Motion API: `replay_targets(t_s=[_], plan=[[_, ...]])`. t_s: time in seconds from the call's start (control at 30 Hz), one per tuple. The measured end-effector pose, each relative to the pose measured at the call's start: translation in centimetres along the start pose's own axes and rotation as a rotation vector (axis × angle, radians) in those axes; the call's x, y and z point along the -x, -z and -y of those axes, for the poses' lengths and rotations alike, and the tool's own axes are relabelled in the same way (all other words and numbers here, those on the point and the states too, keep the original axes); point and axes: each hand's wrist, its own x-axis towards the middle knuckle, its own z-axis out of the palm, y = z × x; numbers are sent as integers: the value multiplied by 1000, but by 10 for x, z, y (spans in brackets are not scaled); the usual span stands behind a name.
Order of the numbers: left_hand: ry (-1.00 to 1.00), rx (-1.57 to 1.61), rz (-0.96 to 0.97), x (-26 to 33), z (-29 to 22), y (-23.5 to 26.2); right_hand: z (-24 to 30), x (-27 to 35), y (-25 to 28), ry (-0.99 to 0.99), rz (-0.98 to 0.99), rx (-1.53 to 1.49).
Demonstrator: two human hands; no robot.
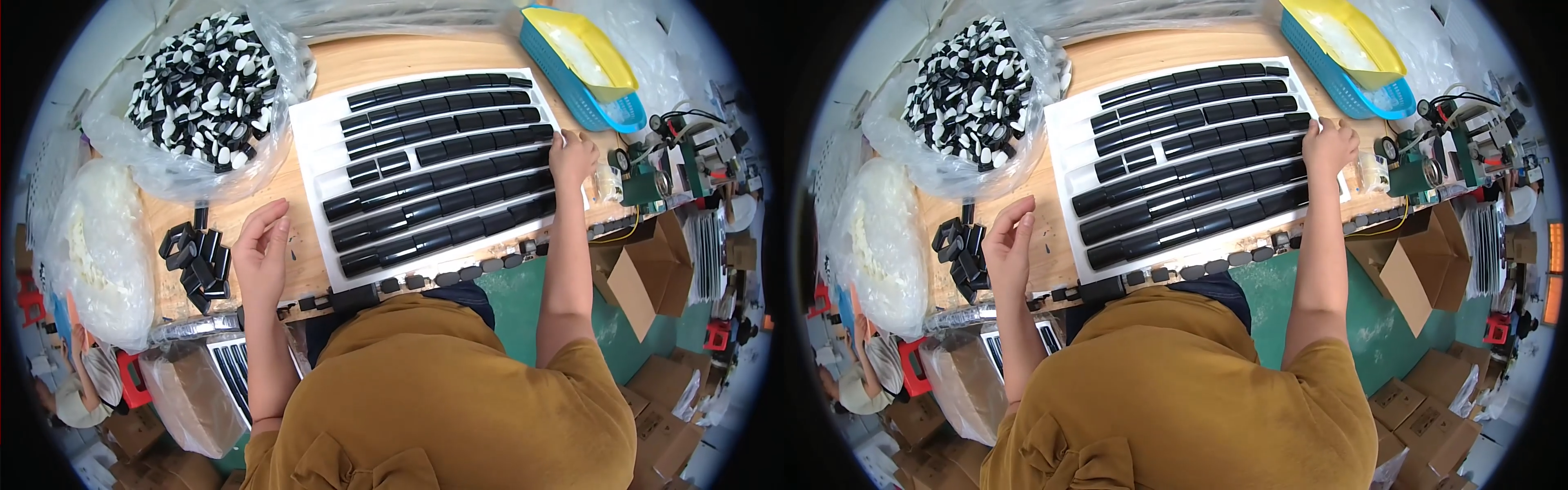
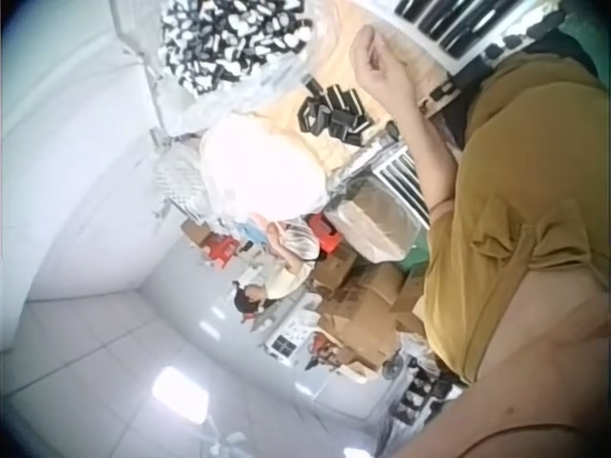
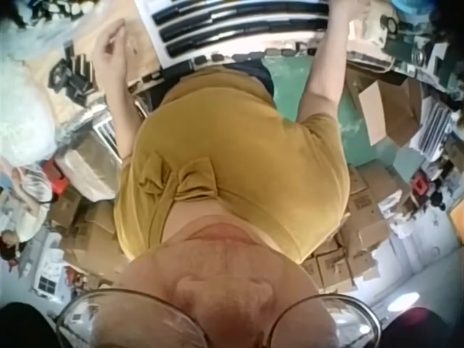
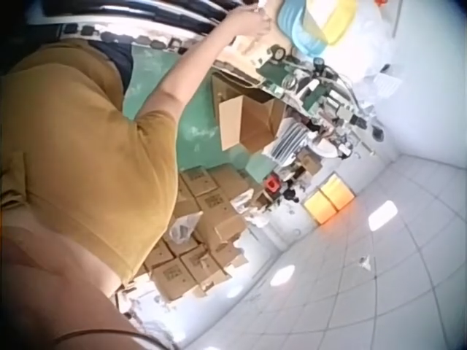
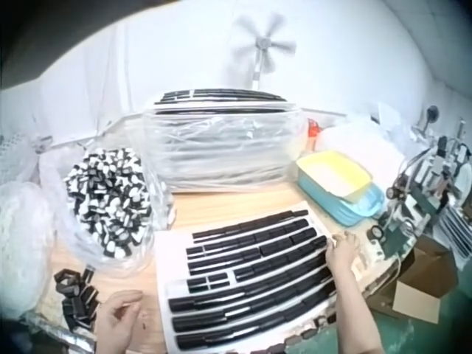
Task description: The person is assembling white plastic caps onto black cylindrical components and organizing them into a white tray.
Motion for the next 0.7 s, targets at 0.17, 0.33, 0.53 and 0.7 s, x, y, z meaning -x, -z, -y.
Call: replay_targets(t_s=[0.17, 0.33, 0.53, 0.7], plan=[[18, 0, -28, 0, 8, 9, 8, -8, -4, 463, 69, -184], [-1, -22, -85, 4, 20, 19, 2, -14, 1, 480, 198, -201], [50, -63, -113, 1, 27, 22, -5, -18, 6, 602, 265, -79], [44, -99, -99, -3, 28, 21, 10, -25, 24, 615, 457, 146]])
